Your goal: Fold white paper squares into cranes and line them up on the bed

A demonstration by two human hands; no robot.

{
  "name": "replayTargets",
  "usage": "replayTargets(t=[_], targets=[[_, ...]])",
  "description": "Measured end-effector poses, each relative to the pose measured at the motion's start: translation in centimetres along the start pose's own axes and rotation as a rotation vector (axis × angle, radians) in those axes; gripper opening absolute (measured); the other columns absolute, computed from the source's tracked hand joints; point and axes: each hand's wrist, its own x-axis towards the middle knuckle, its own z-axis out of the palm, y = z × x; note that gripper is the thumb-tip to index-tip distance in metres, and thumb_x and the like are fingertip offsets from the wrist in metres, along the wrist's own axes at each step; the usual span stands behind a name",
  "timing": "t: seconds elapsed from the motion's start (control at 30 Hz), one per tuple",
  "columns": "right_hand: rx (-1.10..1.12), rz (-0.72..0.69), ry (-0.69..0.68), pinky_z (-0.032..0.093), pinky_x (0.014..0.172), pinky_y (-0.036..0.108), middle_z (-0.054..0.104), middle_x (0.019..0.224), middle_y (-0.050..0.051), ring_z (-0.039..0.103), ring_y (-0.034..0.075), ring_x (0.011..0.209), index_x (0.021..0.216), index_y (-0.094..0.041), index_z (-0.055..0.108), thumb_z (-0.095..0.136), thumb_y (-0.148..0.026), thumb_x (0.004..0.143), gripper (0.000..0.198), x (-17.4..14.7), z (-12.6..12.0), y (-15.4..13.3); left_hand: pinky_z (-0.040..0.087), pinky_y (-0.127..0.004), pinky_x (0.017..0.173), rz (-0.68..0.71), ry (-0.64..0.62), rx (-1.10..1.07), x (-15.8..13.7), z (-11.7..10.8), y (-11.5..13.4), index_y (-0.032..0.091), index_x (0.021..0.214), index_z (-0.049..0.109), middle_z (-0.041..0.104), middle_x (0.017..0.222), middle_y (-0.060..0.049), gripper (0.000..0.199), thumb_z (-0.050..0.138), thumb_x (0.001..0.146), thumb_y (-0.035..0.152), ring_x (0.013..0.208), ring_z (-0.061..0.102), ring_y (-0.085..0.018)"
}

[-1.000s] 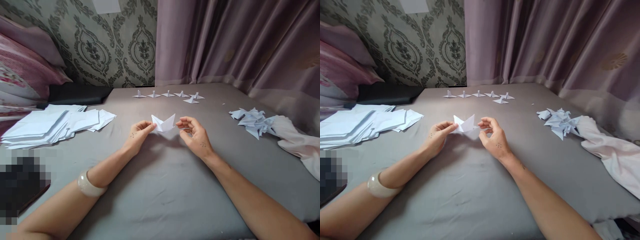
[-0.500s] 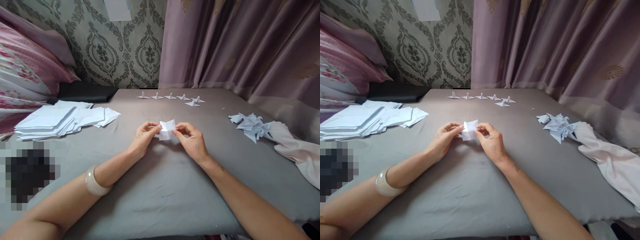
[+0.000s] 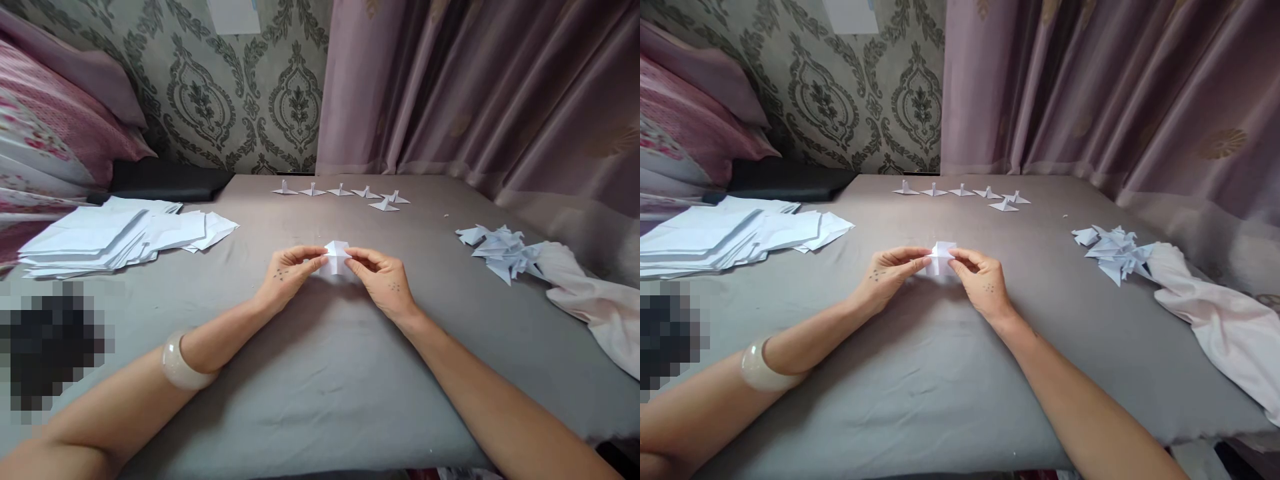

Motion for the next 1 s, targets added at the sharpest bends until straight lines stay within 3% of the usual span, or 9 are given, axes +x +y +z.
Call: replayTargets(t=[0.27, 0.4, 0.53, 0.63, 0.83, 0.93, 1.0], targets=[[-0.058, -0.117, -0.041, 0.050, 0.077, 0.030, 0.069, 0.089, 0.003, 0.064, 0.016, 0.083, 0.086, -0.023, 0.075, 0.070, -0.035, 0.075, 0.017, 0.0, 0.1, -0.2, 0.040, -0.028, 0.074, 0.147, -0.019, 0.090, 0.0, 0.0, 0.0, 0.023, 0.082, 0.076, 0.068, 0.085, -0.003, 0.016, 0.075, 0.073, 0.037, 0.080, 0.055, -0.015], [-0.083, -0.134, -0.089, 0.050, 0.077, 0.030, 0.066, 0.093, 0.005, 0.063, 0.016, 0.083, 0.077, -0.021, 0.073, 0.071, -0.041, 0.074, 0.020, -0.1, 0.0, -0.7, 0.040, -0.028, 0.080, 0.219, -0.047, 0.163, -0.1, -0.2, 0.4, 0.023, 0.080, 0.075, 0.063, 0.096, -0.004, 0.013, 0.074, 0.075, 0.034, 0.094, 0.055, -0.017], [-0.002, -0.033, -0.204, 0.050, 0.075, 0.030, 0.069, 0.081, 0.003, 0.063, 0.016, 0.078, 0.079, -0.021, 0.070, 0.070, -0.046, 0.074, 0.026, -0.4, -0.1, -1.4, 0.041, -0.030, 0.088, 0.129, -0.153, -0.007, -0.2, -0.1, 0.6, 0.019, 0.076, 0.072, 0.064, 0.109, -0.005, 0.013, 0.075, 0.074, 0.032, 0.102, 0.057, -0.019], [0.061, 0.034, -0.250, 0.050, 0.073, 0.029, 0.070, 0.079, 0.001, 0.063, 0.015, 0.075, 0.080, -0.021, 0.071, 0.073, -0.047, 0.071, 0.027, -0.6, -0.1, -1.6, 0.045, -0.032, 0.084, 0.023, -0.218, -0.167, -0.3, 0.1, 0.5, 0.017, 0.075, 0.068, 0.069, 0.089, -0.005, 0.016, 0.076, 0.074, 0.031, 0.085, 0.062, -0.016], [0.135, 0.171, -0.346, 0.051, 0.074, 0.029, 0.070, 0.080, 0.004, 0.064, 0.015, 0.079, 0.087, -0.019, 0.072, 0.061, -0.052, 0.081, 0.035, -0.7, -0.2, -2.1, 0.045, -0.026, 0.071, -0.088, -0.084, -0.203, -0.5, 0.6, 0.4, 0.014, 0.071, 0.065, 0.067, 0.071, -0.001, 0.024, 0.080, 0.068, 0.032, 0.068, 0.059, -0.011], [0.128, 0.217, -0.337, 0.050, 0.072, 0.029, 0.070, 0.080, 0.004, 0.064, 0.015, 0.077, 0.084, -0.018, 0.071, 0.069, -0.049, 0.074, 0.033, -0.9, 0.0, -2.1, 0.045, -0.025, 0.067, -0.098, -0.065, -0.193, -0.6, 0.9, 0.5, 0.014, 0.070, 0.062, 0.066, 0.069, 0.000, 0.026, 0.080, 0.068, 0.032, 0.065, 0.059, -0.010], [0.111, 0.236, -0.291, 0.050, 0.069, 0.028, 0.069, 0.078, 0.003, 0.063, 0.014, 0.073, 0.079, -0.018, 0.070, 0.075, -0.044, 0.068, 0.030, -0.9, 0.1, -2.1, 0.046, -0.026, 0.068, -0.100, -0.108, -0.208, -0.8, 1.0, 0.5, 0.015, 0.079, 0.063, 0.066, 0.072, 0.000, 0.026, 0.080, 0.069, 0.031, 0.068, 0.061, -0.012]])
